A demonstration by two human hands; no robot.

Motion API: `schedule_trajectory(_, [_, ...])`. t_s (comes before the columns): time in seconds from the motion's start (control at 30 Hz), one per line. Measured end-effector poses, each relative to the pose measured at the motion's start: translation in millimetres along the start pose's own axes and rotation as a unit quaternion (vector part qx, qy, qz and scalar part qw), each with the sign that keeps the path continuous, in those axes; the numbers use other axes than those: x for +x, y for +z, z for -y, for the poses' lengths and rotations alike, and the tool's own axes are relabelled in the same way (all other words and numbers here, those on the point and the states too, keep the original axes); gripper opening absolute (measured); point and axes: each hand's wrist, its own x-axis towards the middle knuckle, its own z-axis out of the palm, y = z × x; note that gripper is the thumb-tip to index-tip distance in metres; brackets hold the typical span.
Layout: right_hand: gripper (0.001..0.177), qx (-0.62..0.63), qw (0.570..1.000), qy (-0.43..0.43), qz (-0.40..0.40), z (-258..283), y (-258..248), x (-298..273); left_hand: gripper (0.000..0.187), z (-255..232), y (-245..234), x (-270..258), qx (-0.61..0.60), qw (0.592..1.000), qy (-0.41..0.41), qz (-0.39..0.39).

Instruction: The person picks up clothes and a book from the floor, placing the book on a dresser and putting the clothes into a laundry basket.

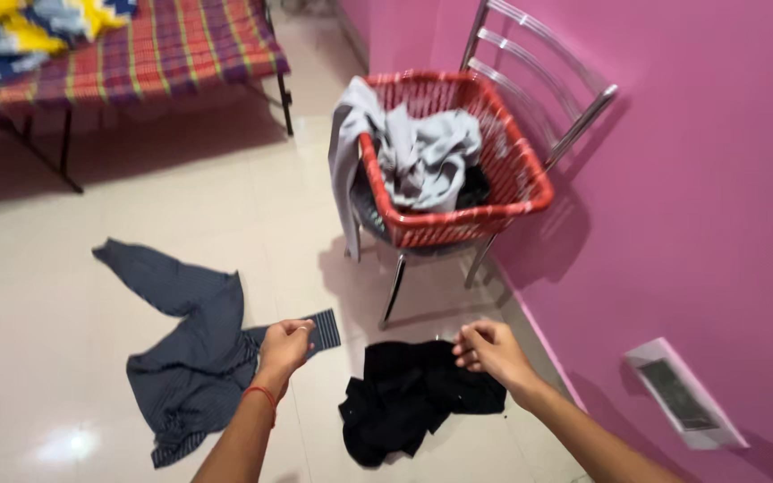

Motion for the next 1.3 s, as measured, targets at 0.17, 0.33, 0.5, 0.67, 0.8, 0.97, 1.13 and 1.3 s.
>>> schedule_trajectory(0.17, [0.031, -0.057, 0.998, 0.016, 0.001, -92, 10, 52, 0.035, 98, 35, 53, -0.005, 0.999, -0.031, -0.007])
schedule_trajectory(0.33, [0.021, -0.130, 0.991, 0.025, -0.004, -213, 27, 120, 0.034, 219, 98, 108, 0.034, 0.997, -0.074, -0.009])
schedule_trajectory(0.5, [0.031, -0.225, 0.972, 0.059, -0.021, -330, 49, 182, 0.047, 324, 180, 149, 0.091, 0.993, -0.067, -0.034])
schedule_trajectory(0.67, [0.054, -0.251, 0.966, 0.062, -0.030, -403, 75, 234, 0.071, 383, 233, 163, 0.012, 0.984, -0.176, -0.039])
schedule_trajectory(0.8, [0.080, -0.269, 0.962, 0.036, -0.039, -433, 90, 281, 0.099, 400, 248, 174, 0.053, 0.959, -0.276, -0.034])
schedule_trajectory(0.97, [0.113, -0.257, 0.966, 0.001, -0.002, -465, 104, 332, 0.119, 415, 254, 193, 0.021, 0.946, -0.322, -0.006])
schedule_trajectory(1.13, [0.135, -0.218, 0.969, 0.107, 0.041, -496, 123, 343, 0.107, 451, 275, 220, 0.014, 0.961, -0.277, -0.001])
schedule_trajectory(1.3, [0.077, -0.320, 0.938, 0.133, -0.002, -503, 131, 318, 0.074, 447, 282, 215, 0.047, 0.983, -0.175, -0.027])
